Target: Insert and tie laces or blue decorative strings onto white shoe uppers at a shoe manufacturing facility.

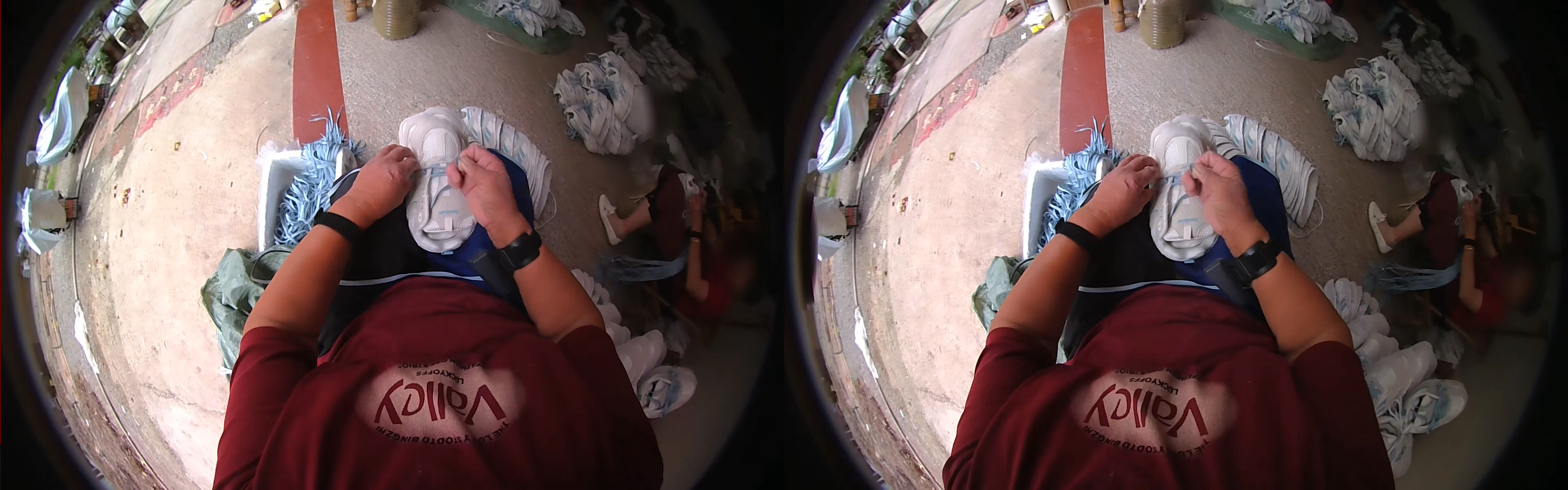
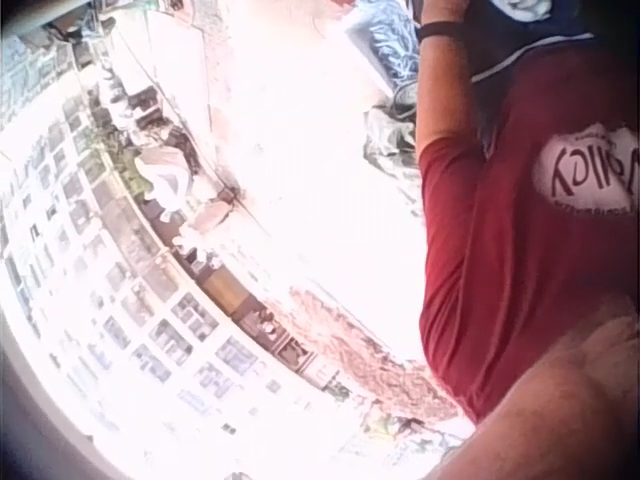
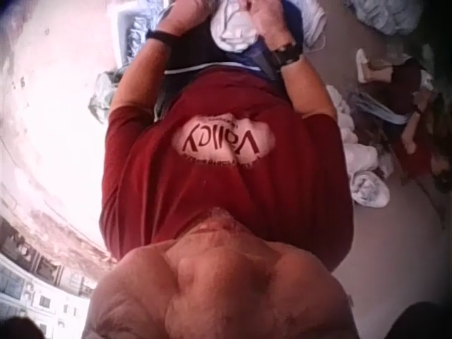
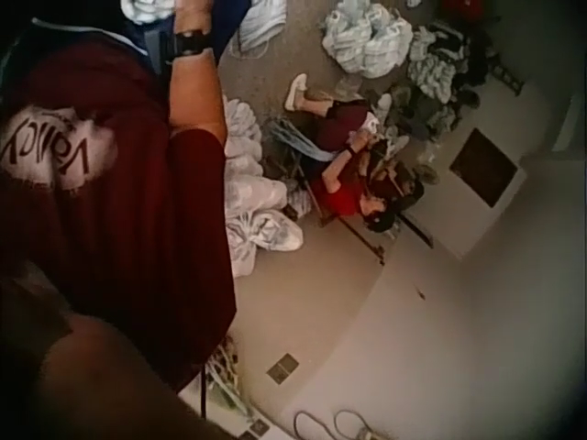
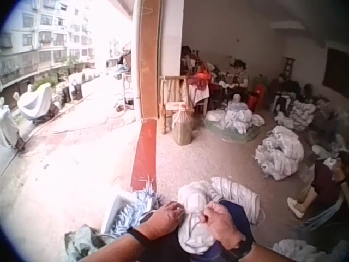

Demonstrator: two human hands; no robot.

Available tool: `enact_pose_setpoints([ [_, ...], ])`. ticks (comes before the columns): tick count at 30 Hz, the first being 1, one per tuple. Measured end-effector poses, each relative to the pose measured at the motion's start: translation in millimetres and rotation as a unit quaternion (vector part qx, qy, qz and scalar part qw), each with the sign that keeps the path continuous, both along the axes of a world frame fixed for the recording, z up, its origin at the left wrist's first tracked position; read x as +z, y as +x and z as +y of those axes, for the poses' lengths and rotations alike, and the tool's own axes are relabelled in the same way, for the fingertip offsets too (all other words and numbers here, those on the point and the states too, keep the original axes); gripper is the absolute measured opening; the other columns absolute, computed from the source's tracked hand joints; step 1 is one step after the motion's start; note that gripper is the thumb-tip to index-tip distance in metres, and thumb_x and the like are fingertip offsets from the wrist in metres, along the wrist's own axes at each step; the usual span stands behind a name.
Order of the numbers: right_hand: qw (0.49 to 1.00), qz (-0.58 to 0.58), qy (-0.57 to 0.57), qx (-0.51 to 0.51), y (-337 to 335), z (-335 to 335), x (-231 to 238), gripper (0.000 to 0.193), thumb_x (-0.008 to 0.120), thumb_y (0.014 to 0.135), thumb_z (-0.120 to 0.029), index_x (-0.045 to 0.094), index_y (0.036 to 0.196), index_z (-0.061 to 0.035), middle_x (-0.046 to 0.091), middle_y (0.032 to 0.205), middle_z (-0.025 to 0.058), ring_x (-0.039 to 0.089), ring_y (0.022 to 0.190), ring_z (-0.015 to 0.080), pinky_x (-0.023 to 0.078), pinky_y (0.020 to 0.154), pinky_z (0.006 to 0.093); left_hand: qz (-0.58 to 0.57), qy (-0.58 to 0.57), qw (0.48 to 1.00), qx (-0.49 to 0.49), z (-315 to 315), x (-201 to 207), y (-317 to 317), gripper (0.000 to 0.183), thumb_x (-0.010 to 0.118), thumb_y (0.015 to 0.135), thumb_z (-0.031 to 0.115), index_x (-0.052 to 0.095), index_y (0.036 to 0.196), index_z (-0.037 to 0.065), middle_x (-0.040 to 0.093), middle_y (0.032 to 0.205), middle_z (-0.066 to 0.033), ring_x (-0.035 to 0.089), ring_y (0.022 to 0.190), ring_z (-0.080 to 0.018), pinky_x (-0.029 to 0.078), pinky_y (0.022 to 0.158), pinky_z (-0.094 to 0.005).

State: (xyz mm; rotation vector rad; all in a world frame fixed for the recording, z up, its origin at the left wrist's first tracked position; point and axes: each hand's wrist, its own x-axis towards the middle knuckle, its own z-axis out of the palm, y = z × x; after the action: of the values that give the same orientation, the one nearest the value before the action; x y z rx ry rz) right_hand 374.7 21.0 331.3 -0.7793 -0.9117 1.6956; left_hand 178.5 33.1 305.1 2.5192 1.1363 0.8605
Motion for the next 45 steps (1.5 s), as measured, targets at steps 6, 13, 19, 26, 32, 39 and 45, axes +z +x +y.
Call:
enact_pose_setpoints([
  [6, 0.992, 0.105, 0.049, -0.047, 92.9, -13.3, 4.6, 0.014, 0.05, 0.087, -0.006, 0.046, 0.074, -0.0056, 0.042, 0.063, 0.0026, 0.041, 0.058, 0.0128, 0.036, 0.057, 0.0259, -0.03, -0.082, 0.992, 0.086, -2.8, 15.1, 15.7, 0.009, 0.059, 0.072, 0.005, 0.055, 0.079, 0.002, 0.057, 0.08, -0.0139, 0.058, 0.077, -0.0323, 0.047, 0.067, -0.0391],
  [13, 0.93, 0.137, -0.031, -0.34, 196.4, -60.4, -6.9, 0.005, 0.053, 0.085, -0.007, 0.05, 0.082, -0.0073, 0.045, 0.066, 0.0021, 0.046, 0.061, 0.0138, 0.037, 0.056, 0.026, 0.054, -0.093, 0.989, 0.099, -15.6, 13.5, 11.6, 0.035, 0.055, 0.071, 0.005, 0.053, 0.106, 0.005, 0.057, 0.089, -0.0195, 0.057, 0.083, -0.0377, 0.047, 0.072, -0.0439],
  [19, 0.952, 0.183, 0.008, -0.244, 180.6, -69.0, -29.7, 0.006, 0.053, 0.086, -0.005, 0.05, 0.081, -0.0066, 0.046, 0.066, 0.0033, 0.048, 0.061, 0.017, 0.038, 0.055, 0.0283, 0.082, 0.021, 0.993, 0.081, -12.6, 18.3, 32.4, 0.03, 0.06, 0.069, 0.005, 0.06, 0.099, 0.006, 0.057, 0.092, -0.0135, 0.055, 0.088, -0.0326, 0.046, 0.078, -0.0385],
  [26, 0.962, 0.163, 0.018, -0.217, 182.1, -77.0, -23.4, 0.008, 0.053, 0.087, -0.007, 0.05, 0.079, -0.0045, 0.049, 0.068, 0.0047, 0.049, 0.065, 0.0191, 0.038, 0.057, 0.0271, 0.094, 0.06, 0.991, 0.074, -2.4, 1.8, 24.2, 0.004, 0.055, 0.074, 0.005, 0.055, 0.07, 0.003, 0.057, 0.072, -0.0132, 0.056, 0.074, -0.0327, 0.046, 0.07, -0.039],
  [32, 0.951, 0.159, -0.025, -0.263, 176.0, -73.0, -14.7, 0.014, 0.048, 0.084, 0.0, 0.044, 0.072, -0.0061, 0.043, 0.065, 0.003, 0.048, 0.061, 0.0159, 0.038, 0.052, 0.0256, 0.125, 0.055, 0.984, 0.117, -13.7, 13.4, 9.0, 0.006, 0.057, 0.066, 0.009, 0.055, 0.065, 0.003, 0.056, 0.065, -0.0134, 0.055, 0.066, -0.0337, 0.044, 0.061, -0.0446],
  [39, 0.959, 0.153, 0.018, -0.238, 208.1, -75.4, -28.3, 0.005, 0.054, 0.084, -0.005, 0.05, 0.08, -0.0041, 0.049, 0.07, 0.0039, 0.047, 0.066, 0.0176, 0.037, 0.057, 0.028, -0.002, -0.126, 0.973, 0.192, -42.4, 47.9, -25.8, 0.016, 0.07, 0.069, 0.016, 0.063, 0.075, 0.003, 0.061, 0.067, -0.0147, 0.06, 0.062, -0.0308, 0.047, 0.059, -0.0365],
  [45, 0.963, 0.102, 0.08, -0.236, 236.3, -85.6, -17.4, 0.01, 0.056, 0.084, -0.01, 0.049, 0.077, -0.0061, 0.044, 0.067, 0.0018, 0.042, 0.061, 0.0143, 0.033, 0.055, 0.0267, -0.01, -0.109, 0.928, 0.357, -57.1, 35.5, -74.9, 0.018, 0.07, 0.073, 0.018, 0.064, 0.078, 0.002, 0.061, 0.064, -0.0117, 0.058, 0.057, -0.0196, 0.045, 0.056, -0.0291],
])
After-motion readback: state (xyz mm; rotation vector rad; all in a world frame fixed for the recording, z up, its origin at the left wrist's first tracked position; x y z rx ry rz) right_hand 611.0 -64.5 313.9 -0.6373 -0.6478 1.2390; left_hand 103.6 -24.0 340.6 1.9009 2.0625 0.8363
